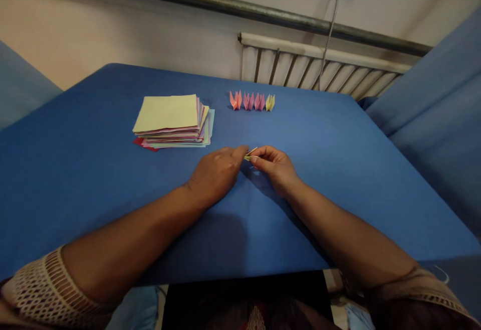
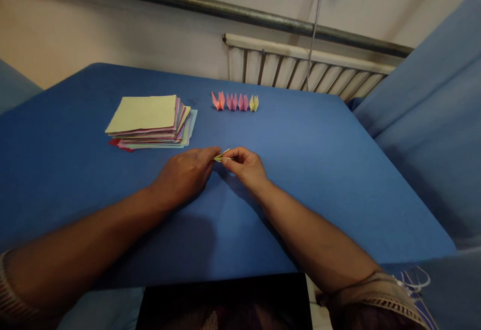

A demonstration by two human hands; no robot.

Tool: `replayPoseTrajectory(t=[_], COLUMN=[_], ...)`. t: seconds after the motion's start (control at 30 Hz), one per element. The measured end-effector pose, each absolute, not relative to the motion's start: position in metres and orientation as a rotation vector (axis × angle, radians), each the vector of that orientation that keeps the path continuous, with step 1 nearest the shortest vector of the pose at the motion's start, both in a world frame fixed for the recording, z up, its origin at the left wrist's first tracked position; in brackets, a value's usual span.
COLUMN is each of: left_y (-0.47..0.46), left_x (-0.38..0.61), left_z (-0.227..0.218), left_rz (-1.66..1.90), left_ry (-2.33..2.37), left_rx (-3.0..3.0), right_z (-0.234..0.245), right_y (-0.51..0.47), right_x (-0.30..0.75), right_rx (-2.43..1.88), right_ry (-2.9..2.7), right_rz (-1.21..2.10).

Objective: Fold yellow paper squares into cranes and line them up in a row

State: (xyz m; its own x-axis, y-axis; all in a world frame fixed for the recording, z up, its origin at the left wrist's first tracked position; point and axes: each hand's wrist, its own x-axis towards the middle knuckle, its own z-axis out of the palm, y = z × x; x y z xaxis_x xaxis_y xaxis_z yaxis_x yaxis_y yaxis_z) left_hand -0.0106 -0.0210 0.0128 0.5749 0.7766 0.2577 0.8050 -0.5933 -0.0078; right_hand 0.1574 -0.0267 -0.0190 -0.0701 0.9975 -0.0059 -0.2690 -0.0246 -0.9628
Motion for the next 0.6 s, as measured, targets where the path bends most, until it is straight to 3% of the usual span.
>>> replayPoseTrajectory(t=[0.6], left_y=[-0.0203], left_x=[-0.0109], left_z=[0.0135], left_rz=[-0.307], left_ry=[-1.361], left_rx=[-2.722], right_z=[-0.0136], right_y=[-0.0284], right_x=[0.157], right_rx=[-1.01], right_ry=[-0.848], right_rz=[1.518])
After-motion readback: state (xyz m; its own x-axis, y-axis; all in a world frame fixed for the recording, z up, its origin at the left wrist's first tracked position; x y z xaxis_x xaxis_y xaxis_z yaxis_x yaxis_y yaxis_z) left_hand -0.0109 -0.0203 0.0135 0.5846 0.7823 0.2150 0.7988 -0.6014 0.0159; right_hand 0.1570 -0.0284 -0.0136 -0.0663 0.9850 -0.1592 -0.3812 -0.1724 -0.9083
